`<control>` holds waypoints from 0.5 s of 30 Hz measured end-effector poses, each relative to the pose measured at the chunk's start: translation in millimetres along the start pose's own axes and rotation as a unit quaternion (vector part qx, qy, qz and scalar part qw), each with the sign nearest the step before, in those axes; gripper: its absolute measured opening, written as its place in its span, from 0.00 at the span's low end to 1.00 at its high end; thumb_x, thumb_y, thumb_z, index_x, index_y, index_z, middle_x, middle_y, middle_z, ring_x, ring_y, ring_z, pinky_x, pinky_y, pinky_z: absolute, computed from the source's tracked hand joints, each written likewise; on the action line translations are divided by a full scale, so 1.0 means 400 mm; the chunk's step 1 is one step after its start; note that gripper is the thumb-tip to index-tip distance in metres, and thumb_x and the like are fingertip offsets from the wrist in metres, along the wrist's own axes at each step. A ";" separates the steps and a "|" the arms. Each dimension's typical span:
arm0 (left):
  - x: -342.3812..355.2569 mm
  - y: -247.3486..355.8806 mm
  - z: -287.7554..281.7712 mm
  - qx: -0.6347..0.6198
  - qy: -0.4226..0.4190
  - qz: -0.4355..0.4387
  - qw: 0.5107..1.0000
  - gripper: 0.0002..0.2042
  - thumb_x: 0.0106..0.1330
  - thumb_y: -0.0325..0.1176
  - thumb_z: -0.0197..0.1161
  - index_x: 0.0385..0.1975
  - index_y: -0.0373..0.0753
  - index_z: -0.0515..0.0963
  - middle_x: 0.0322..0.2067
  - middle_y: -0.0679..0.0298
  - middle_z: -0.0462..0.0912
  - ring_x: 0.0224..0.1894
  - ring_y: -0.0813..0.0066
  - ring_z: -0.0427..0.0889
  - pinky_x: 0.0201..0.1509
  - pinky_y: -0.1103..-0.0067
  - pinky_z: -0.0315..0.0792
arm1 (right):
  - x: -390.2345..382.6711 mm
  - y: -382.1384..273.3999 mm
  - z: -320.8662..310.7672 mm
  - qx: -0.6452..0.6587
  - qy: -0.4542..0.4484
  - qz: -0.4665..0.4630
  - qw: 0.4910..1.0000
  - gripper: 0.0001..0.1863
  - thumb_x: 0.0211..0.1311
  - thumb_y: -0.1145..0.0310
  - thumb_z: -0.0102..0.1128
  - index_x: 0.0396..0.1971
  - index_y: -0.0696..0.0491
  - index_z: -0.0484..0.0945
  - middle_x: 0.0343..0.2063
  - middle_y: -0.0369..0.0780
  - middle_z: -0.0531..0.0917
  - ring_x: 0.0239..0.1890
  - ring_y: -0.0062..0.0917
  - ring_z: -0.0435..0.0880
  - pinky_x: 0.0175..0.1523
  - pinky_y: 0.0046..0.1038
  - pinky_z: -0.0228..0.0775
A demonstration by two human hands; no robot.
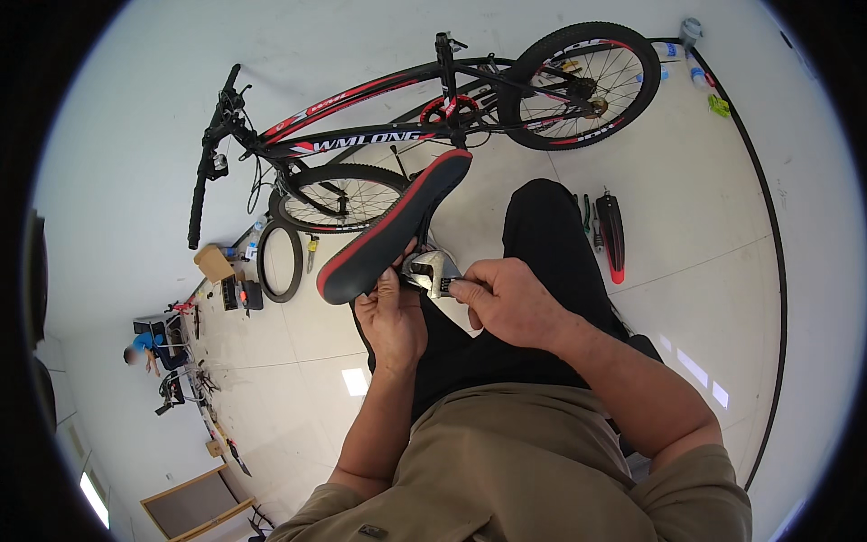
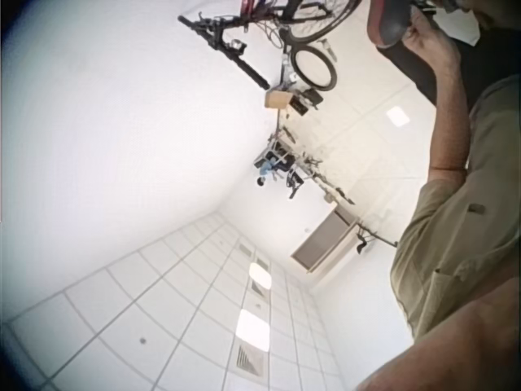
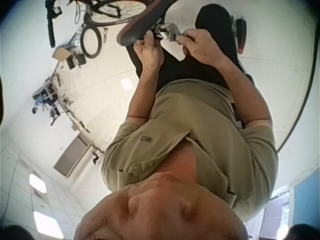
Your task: The person uses a wrench to loosen and remove the bolt securing a bicycle seat. They then place the seat aside and briefly adjust the handlebars of the bicycle.
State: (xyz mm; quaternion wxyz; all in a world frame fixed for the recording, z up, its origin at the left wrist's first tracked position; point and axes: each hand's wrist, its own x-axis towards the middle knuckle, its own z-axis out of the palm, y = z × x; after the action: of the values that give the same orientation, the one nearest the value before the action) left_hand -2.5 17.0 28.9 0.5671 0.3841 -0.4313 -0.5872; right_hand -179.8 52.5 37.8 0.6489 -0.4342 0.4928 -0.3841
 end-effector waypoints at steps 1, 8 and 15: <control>-0.001 0.000 -0.001 0.002 -0.003 0.004 1.000 0.15 0.77 0.30 0.49 0.57 0.30 0.72 0.53 0.51 0.80 0.58 0.63 0.78 0.62 0.66 0.73 | 0.001 -0.004 -0.002 -0.001 -0.002 0.001 1.000 0.17 0.70 0.65 0.58 0.24 0.62 0.77 0.13 0.38 0.79 0.18 0.18 0.76 0.26 0.25 0.68; 0.005 -0.006 -0.023 0.010 -0.007 -0.015 1.000 0.15 0.77 0.30 0.51 0.57 0.30 0.72 0.53 0.50 0.80 0.55 0.62 0.80 0.58 0.65 0.76 | 0.005 -0.008 -0.033 -0.042 -0.015 0.002 0.999 0.16 0.70 0.66 0.57 0.25 0.63 0.78 0.13 0.39 0.78 0.17 0.19 0.76 0.26 0.25 0.67; 0.020 0.006 -0.028 0.002 -0.050 -0.034 0.998 0.13 0.76 0.28 0.53 0.56 0.31 0.75 0.52 0.56 0.82 0.53 0.71 0.80 0.57 0.74 0.73 | 0.006 -0.014 -0.041 -0.039 -0.019 0.019 0.999 0.16 0.70 0.66 0.57 0.26 0.64 0.79 0.13 0.39 0.79 0.17 0.19 0.75 0.26 0.26 0.67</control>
State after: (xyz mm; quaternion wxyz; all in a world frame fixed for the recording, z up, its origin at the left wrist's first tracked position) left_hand 8.3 8.1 27.9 0.5235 0.3697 -0.4470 -0.6241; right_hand -195.7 45.4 40.2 0.6482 -0.4570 0.5031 -0.3434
